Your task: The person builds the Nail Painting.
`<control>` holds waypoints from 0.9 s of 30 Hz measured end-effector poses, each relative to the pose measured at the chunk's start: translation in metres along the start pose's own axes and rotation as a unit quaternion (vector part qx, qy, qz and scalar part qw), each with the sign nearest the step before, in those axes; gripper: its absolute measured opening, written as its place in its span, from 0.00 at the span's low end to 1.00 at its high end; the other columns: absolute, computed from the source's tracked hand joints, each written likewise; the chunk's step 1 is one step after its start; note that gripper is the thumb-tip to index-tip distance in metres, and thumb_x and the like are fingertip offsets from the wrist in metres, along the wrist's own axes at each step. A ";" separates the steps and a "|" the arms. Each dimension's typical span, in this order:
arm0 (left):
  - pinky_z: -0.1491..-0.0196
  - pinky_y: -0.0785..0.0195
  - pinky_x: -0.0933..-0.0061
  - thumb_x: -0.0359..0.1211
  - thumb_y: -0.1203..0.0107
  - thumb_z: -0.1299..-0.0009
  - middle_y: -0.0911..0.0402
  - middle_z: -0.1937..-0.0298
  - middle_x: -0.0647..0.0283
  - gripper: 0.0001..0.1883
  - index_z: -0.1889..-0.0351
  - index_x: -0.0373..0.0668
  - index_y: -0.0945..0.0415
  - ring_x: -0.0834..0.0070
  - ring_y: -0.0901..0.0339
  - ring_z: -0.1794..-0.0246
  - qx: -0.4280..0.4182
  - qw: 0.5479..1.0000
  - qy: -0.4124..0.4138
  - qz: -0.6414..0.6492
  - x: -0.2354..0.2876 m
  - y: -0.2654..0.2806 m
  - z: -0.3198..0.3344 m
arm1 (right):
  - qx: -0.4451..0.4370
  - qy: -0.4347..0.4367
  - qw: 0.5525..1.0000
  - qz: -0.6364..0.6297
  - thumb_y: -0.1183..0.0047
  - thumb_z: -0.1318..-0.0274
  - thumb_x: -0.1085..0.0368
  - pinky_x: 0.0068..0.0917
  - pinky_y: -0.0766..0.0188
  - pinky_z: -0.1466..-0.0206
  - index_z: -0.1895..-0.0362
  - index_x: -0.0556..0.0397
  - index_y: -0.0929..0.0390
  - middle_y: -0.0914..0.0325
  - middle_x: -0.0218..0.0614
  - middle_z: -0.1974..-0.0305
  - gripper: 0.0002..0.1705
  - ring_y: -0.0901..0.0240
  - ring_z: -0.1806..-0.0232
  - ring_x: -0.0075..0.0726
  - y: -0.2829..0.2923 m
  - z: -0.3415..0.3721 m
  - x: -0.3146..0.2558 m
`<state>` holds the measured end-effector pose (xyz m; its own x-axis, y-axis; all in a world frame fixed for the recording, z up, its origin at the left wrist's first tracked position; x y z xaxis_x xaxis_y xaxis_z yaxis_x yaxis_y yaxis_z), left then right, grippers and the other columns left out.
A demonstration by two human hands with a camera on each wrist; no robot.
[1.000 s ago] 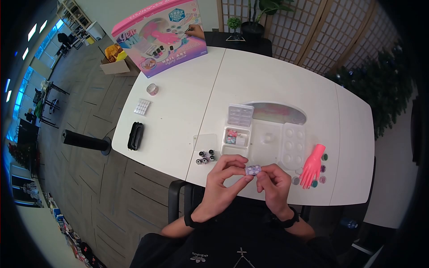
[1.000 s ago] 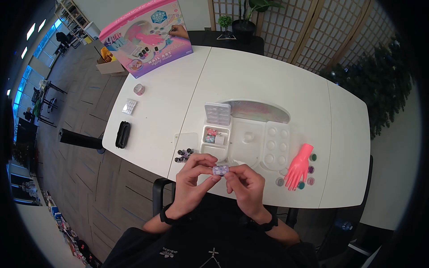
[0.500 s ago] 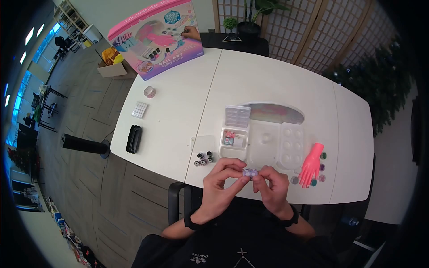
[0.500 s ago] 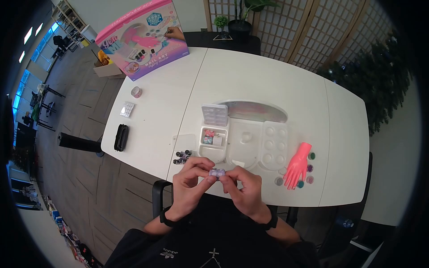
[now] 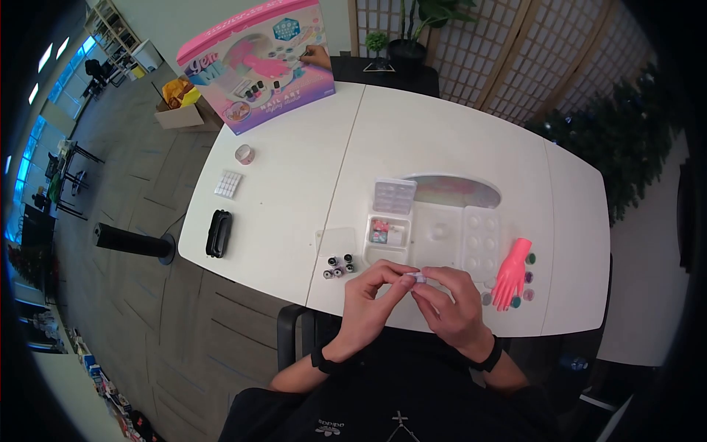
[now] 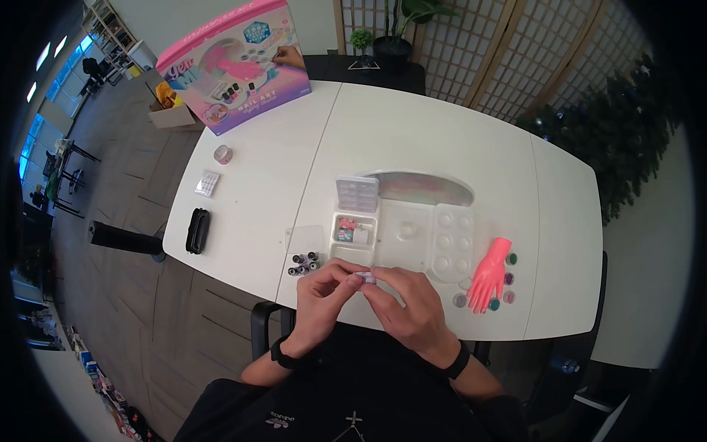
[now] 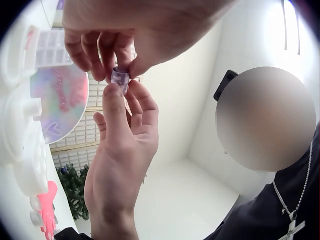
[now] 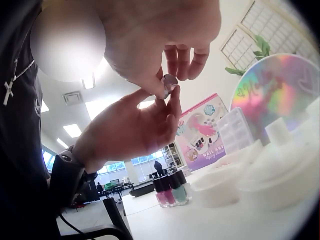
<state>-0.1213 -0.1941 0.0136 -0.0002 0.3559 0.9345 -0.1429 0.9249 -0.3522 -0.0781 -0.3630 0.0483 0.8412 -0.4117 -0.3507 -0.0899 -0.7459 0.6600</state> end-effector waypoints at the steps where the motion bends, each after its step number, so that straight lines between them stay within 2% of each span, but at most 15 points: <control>1: 0.41 0.25 0.72 0.26 0.37 0.20 0.12 0.46 0.57 0.06 0.59 0.34 0.14 0.75 0.17 0.44 0.001 1.000 0.004 -0.006 -0.001 0.001 -0.001 | -0.002 0.004 1.000 0.005 0.24 0.47 0.73 0.35 0.20 0.52 0.47 0.49 0.15 0.15 0.35 0.45 0.23 0.15 0.51 0.43 -0.001 0.000 0.002; 3: 0.42 0.25 0.72 0.26 0.37 0.19 0.13 0.47 0.57 0.06 0.59 0.34 0.14 0.75 0.17 0.44 0.004 1.000 0.014 -0.018 -0.002 0.002 -0.001 | -0.009 0.010 1.000 0.014 0.25 0.48 0.74 0.35 0.20 0.52 0.47 0.49 0.15 0.15 0.35 0.45 0.23 0.15 0.52 0.42 -0.003 0.000 0.005; 7: 0.38 0.24 0.70 0.25 0.37 0.20 0.16 0.42 0.56 0.03 0.53 0.34 0.15 0.73 0.17 0.41 -0.023 0.999 -0.022 -0.030 -0.003 0.007 -0.001 | -0.024 0.017 0.999 0.013 0.24 0.51 0.74 0.36 0.19 0.52 0.47 0.50 0.15 0.15 0.35 0.46 0.25 0.15 0.53 0.43 -0.005 -0.005 0.007; 9: 0.34 0.23 0.69 0.21 0.38 0.20 0.19 0.36 0.55 0.06 0.49 0.33 0.17 0.72 0.19 0.37 -0.051 0.996 -0.064 -0.041 0.000 0.006 -0.001 | -0.025 0.013 1.000 0.004 0.23 0.52 0.74 0.37 0.19 0.51 0.46 0.51 0.16 0.15 0.35 0.47 0.26 0.15 0.53 0.44 -0.006 -0.008 0.009; 12: 0.32 0.24 0.68 0.21 0.36 0.22 0.21 0.34 0.56 0.09 0.46 0.34 0.17 0.70 0.20 0.35 -0.054 0.997 -0.055 -0.032 0.003 0.004 0.002 | -0.031 0.004 0.999 0.003 0.23 0.53 0.74 0.39 0.18 0.51 0.46 0.51 0.16 0.15 0.35 0.47 0.27 0.15 0.53 0.46 -0.007 -0.011 0.011; 21: 0.36 0.24 0.70 0.23 0.36 0.21 0.16 0.42 0.57 0.06 0.49 0.34 0.15 0.72 0.18 0.41 -0.037 0.982 -0.091 -0.160 0.005 0.013 0.000 | -0.046 0.003 0.999 0.014 0.23 0.53 0.74 0.39 0.19 0.51 0.48 0.55 0.16 0.15 0.36 0.50 0.26 0.15 0.54 0.46 -0.007 -0.016 0.007; 24: 0.35 0.24 0.70 0.24 0.38 0.20 0.15 0.42 0.57 0.06 0.49 0.33 0.16 0.72 0.17 0.42 -0.026 0.978 -0.074 -0.194 0.005 0.012 -0.002 | -0.084 -0.013 0.996 0.016 0.24 0.50 0.73 0.38 0.20 0.53 0.49 0.56 0.16 0.15 0.35 0.52 0.22 0.16 0.56 0.44 -0.006 -0.022 0.007; 27: 0.34 0.23 0.67 0.24 0.40 0.19 0.16 0.36 0.55 0.07 0.47 0.31 0.17 0.69 0.16 0.39 -0.021 0.986 -0.027 -0.163 0.002 0.010 -0.005 | -0.113 -0.017 0.993 0.017 0.26 0.45 0.71 0.37 0.20 0.54 0.50 0.56 0.16 0.15 0.35 0.54 0.19 0.16 0.57 0.43 -0.007 -0.025 0.014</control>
<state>-0.1174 -0.1832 0.0114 -0.0146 0.0312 0.9994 -0.1029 0.9942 -0.0325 -0.0524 -0.3501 0.0559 0.8207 -0.4549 -0.3459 0.0080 -0.5960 0.8029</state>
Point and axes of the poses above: each hand's wrist, its own z-axis away from the middle knuckle, its own y-axis out of the back of the hand, x = y × z, the point moved 2 cm from there along -z, towards the middle knuckle
